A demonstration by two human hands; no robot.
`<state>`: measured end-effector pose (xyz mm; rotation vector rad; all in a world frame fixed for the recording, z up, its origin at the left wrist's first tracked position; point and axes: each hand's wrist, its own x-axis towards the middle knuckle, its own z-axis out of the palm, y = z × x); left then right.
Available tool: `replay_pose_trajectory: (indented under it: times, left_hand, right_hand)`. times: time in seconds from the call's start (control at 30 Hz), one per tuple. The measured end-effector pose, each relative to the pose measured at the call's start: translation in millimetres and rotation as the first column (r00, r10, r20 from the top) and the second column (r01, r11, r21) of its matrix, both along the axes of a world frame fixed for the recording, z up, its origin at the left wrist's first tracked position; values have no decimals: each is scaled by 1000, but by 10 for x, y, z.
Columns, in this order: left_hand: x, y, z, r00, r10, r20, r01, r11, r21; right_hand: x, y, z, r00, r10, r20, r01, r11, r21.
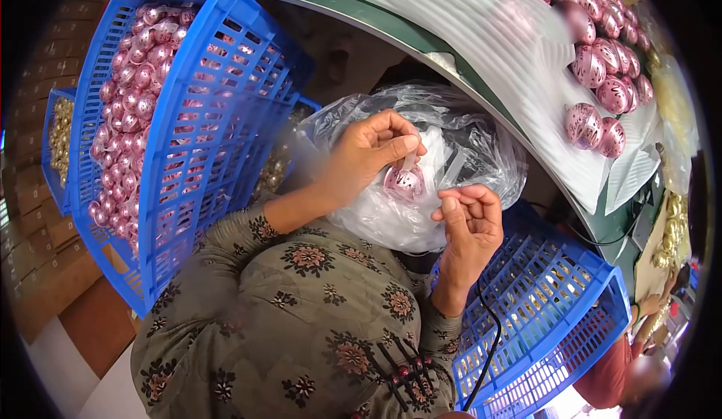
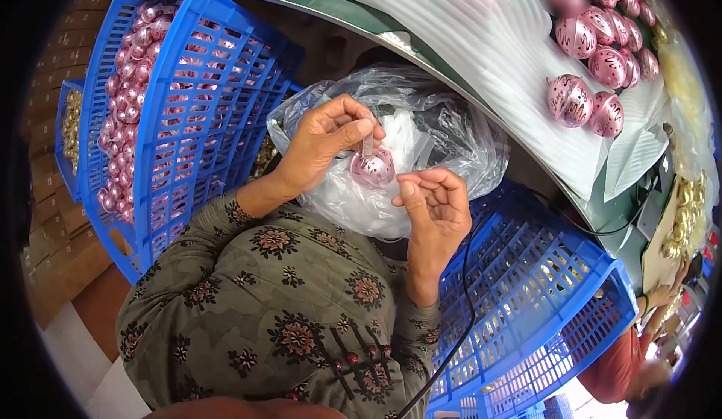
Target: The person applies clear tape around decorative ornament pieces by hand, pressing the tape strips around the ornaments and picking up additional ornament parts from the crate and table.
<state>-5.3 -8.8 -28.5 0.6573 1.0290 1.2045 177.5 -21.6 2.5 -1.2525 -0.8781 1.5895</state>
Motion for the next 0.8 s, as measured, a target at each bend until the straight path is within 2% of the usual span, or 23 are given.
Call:
replay_pose_trajectory:
  times: [0.07, 0.17, 0.3, 0.4, 0.5, 0.63, 0.73, 0.8]
  left_hand:
    - [14, 0, -8, 1000, -1, 18, 1, 1000, -5]
    - [49, 22, 13, 1000, -14, 24, 14, 1000, -8]
    - [74, 26, 34, 999, -32, 26, 32, 999, 7]
    - [86, 11, 73, 999, -30, 35, 30, 1000, 6]
    - [65, 30, 113, 999, -1, 46, 1, 1000, -2]
    - [85, 32, 76, 999, 23, 35, -23, 1000, -19]
    - [116, 12, 129, 1000, 18, -16, -18, 1000, -15]
    - [111, 3, 131, 999, 35, 18, -34, 999, -35]
  right_hand:
    - [-3, 1, -9, 1000, -20, 1, 20, 1000, -10]
    - [8, 40, -44, 997, 43, -65, -48, 996, -81]
    - [-39, 107, -128, 984, 165, 70, -153, 977, -148]
    - [-47, 136, -113, 965, 232, 122, -218, 969, -121]
    - [-62, 88, -10, 989, 112, 92, -108, 993, -54]
    - [-146, -24, 158, 991, 88, 98, -86, 996, -24]
    - [-253, 0, 0, 980, 165, 112, -171, 984, 43]
    - [-337, 47, -64, 982, 128, 137, -139, 988, 74]
